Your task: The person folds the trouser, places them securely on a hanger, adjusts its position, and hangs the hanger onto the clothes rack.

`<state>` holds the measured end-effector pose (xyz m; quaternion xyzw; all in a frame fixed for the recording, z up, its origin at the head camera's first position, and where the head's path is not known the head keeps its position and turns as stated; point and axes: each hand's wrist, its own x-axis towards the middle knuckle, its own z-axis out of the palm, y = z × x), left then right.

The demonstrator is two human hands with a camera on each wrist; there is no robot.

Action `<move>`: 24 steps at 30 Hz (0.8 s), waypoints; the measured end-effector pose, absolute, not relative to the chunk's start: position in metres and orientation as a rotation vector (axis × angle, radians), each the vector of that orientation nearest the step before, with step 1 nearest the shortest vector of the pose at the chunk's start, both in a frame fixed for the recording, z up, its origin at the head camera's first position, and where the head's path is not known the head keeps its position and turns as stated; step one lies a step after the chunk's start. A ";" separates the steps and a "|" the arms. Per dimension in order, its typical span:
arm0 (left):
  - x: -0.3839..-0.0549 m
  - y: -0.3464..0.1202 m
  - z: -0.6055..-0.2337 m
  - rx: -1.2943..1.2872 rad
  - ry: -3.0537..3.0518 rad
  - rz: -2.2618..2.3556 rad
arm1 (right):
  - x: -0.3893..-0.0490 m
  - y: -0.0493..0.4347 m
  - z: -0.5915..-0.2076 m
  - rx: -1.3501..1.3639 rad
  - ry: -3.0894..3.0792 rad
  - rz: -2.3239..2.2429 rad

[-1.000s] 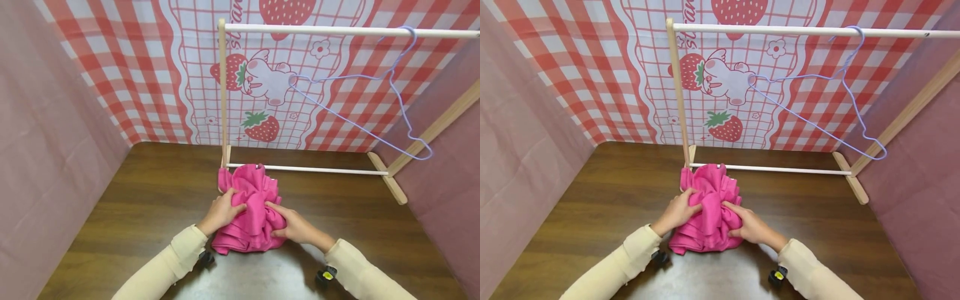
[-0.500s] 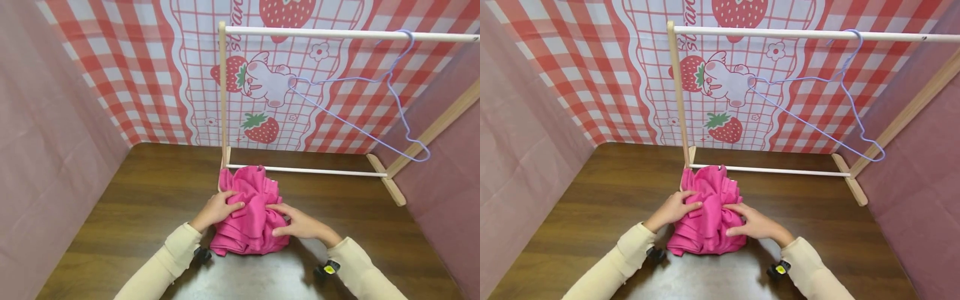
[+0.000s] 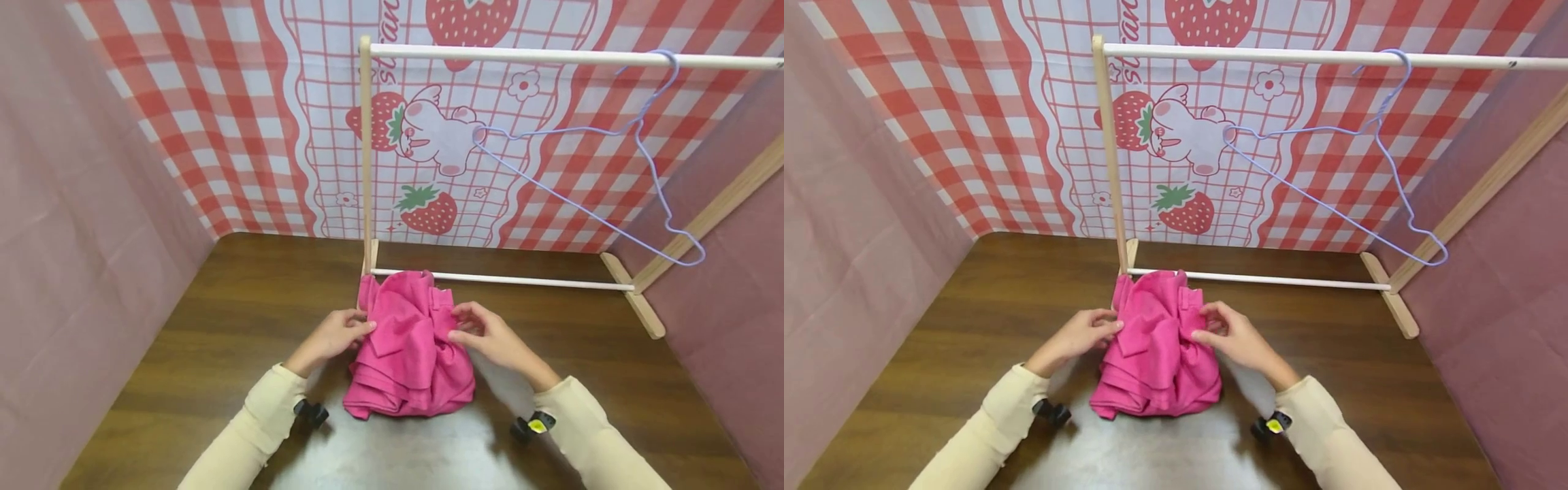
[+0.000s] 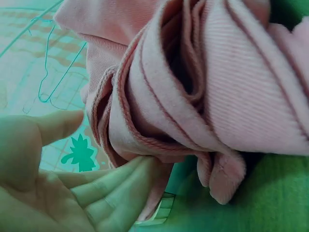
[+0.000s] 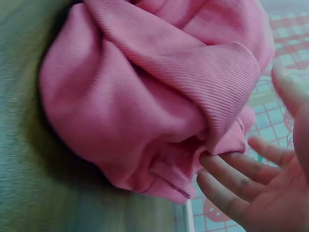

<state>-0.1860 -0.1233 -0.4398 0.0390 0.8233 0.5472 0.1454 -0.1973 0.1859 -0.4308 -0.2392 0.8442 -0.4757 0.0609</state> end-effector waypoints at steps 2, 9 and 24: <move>-0.189 -0.123 -0.438 0.071 2.373 1.531 | -0.205 0.184 -0.428 -0.627 2.529 -1.509; -0.204 -0.116 -0.443 -0.080 2.302 1.544 | -0.230 0.173 -0.420 -0.282 2.367 -1.597; -0.218 -0.106 -0.452 -0.156 2.296 1.603 | -0.237 0.156 -0.424 -0.228 2.504 -1.442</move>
